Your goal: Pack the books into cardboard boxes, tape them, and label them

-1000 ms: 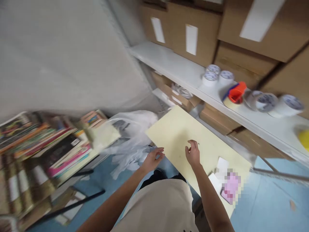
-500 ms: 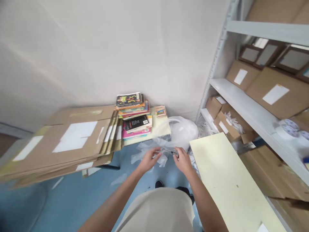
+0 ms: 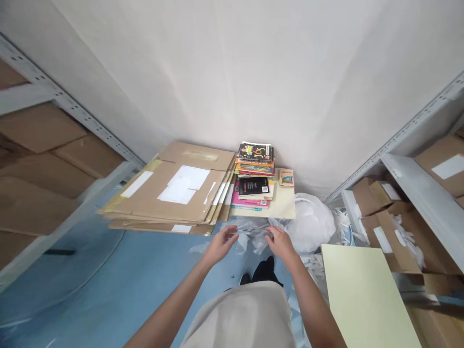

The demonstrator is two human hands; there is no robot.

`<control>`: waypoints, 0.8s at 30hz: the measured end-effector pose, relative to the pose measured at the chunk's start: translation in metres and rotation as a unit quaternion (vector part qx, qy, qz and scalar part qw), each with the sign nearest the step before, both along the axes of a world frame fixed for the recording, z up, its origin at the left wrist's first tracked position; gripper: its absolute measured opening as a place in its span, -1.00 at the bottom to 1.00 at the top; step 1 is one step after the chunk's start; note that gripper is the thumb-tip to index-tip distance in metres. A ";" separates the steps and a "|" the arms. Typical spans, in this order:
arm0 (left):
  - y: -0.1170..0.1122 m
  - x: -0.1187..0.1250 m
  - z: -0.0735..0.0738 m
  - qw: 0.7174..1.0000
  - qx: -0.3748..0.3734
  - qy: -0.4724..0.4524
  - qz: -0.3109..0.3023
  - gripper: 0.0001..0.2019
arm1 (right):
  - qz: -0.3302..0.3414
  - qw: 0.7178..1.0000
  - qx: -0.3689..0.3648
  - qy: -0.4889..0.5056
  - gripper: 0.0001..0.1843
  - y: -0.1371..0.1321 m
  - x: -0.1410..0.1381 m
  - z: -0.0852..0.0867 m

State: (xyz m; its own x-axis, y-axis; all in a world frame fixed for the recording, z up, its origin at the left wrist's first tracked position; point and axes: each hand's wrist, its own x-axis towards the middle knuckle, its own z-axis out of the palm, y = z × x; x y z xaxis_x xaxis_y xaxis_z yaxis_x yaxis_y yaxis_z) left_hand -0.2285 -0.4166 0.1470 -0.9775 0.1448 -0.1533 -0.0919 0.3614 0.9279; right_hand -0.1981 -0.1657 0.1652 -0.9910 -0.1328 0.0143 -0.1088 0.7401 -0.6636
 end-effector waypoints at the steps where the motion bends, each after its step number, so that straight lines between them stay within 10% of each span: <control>1: -0.003 -0.003 -0.002 1.000 -0.002 -0.006 0.003 -0.50 | 0.002 1.000 0.003 -0.004 -0.70 -0.001 -0.009 -0.003; 16: 0.003 -0.161 -0.045 0.981 -0.120 -0.147 0.034 -0.45 | 0.004 0.995 0.012 -0.098 -0.56 0.013 -0.186 -0.070; 24: 0.016 -0.240 -0.041 0.983 -0.013 -0.044 0.177 -0.22 | -0.092 0.994 -0.058 0.033 -0.35 0.028 -0.268 -0.045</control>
